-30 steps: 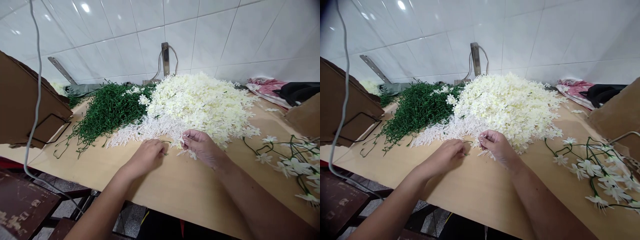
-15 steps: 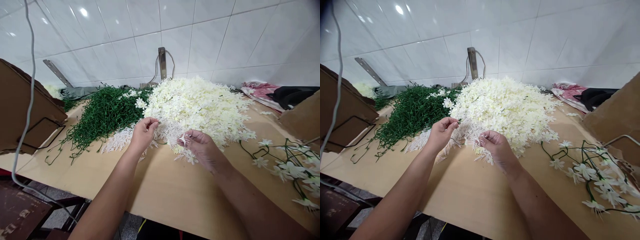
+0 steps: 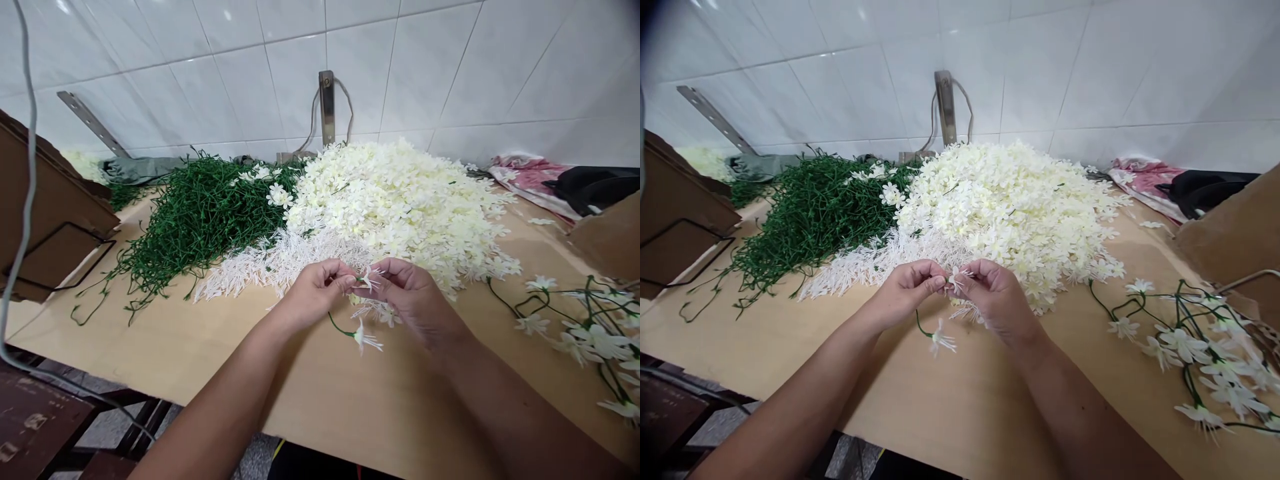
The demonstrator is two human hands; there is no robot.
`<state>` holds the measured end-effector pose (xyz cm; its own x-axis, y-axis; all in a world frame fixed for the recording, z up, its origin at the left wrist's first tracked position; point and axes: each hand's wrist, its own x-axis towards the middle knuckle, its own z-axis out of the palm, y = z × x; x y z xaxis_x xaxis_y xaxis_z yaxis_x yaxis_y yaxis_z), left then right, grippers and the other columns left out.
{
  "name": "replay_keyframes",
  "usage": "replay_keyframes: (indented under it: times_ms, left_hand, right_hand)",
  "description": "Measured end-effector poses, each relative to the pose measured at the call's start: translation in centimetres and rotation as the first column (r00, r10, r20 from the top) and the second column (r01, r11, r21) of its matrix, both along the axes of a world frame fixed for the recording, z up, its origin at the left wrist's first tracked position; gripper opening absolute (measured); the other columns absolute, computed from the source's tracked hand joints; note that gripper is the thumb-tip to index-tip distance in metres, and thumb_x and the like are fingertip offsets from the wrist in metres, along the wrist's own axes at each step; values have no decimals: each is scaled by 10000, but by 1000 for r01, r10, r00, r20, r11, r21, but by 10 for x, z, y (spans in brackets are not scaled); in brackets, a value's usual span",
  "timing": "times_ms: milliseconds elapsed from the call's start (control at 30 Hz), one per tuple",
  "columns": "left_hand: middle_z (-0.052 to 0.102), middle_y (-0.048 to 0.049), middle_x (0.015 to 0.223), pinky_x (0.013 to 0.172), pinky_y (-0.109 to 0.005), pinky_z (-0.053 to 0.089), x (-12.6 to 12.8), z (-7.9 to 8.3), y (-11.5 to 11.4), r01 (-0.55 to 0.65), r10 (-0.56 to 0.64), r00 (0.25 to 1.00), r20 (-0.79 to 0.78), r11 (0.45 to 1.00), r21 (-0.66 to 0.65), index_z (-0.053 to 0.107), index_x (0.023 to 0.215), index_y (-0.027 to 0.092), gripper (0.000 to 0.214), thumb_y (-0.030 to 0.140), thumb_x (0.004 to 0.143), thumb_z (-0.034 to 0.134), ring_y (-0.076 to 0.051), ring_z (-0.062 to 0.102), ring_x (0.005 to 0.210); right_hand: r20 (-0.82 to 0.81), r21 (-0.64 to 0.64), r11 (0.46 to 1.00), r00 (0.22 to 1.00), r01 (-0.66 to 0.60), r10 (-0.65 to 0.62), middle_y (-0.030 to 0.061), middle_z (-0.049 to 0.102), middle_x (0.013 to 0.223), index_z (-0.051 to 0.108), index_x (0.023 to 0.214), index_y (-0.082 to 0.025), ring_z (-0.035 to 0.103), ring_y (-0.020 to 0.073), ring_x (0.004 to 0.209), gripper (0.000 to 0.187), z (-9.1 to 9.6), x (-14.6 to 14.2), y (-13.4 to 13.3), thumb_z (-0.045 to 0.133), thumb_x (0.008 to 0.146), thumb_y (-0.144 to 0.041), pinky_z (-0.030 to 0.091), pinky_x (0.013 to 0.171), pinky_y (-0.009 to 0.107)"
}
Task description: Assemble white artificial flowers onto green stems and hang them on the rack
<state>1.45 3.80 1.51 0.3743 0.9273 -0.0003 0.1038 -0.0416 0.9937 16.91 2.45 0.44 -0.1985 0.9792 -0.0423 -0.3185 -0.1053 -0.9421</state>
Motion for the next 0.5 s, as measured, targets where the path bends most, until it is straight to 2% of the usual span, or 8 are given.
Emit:
replay_keyframes:
  times_ms: [167, 233, 333, 500]
  left_hand:
    - [540, 20, 612, 607, -226, 384, -2, 2, -1, -22, 28, 994, -103, 997, 68, 548, 671, 142, 78, 172, 739, 523, -83, 489, 593]
    - [528, 26, 601, 587, -220, 368, -2, 3, -1, -30, 44, 987, -153, 995, 95, 549, 664, 143, 84, 172, 738, 520, -80, 473, 583]
    - [535, 23, 610, 589, -222, 371, -2, 1, -1, -33, 48, 984, -171, 995, 91, 545, 660, 145, 84, 174, 735, 520, -85, 480, 593]
    - [548, 5, 624, 620, -245, 399, 2, -4, 1, -33, 34, 996, -84, 999, 10, 531, 660, 142, 96, 190, 742, 516, -100, 510, 616]
  right_hand:
    - [296, 190, 978, 945, 81, -136, -29, 555, 607, 564, 705, -185, 566, 121, 581, 158, 0, -2, -5, 652, 697, -315, 499, 620, 300]
    - [350, 220, 972, 923, 86, -161, -24, 558, 607, 555, 717, -187, 558, 118, 562, 139, 0, -3, -7, 634, 714, -301, 493, 589, 288]
    - [297, 190, 979, 946, 77, -132, -19, 571, 620, 558, 723, -188, 581, 132, 600, 150, -2, -4, -7, 646, 707, -308, 513, 620, 303]
    - [74, 64, 996, 995, 56, -61, -47, 585, 601, 575, 679, -187, 610, 118, 601, 214, -6, -5, -2, 725, 625, -330, 546, 681, 316]
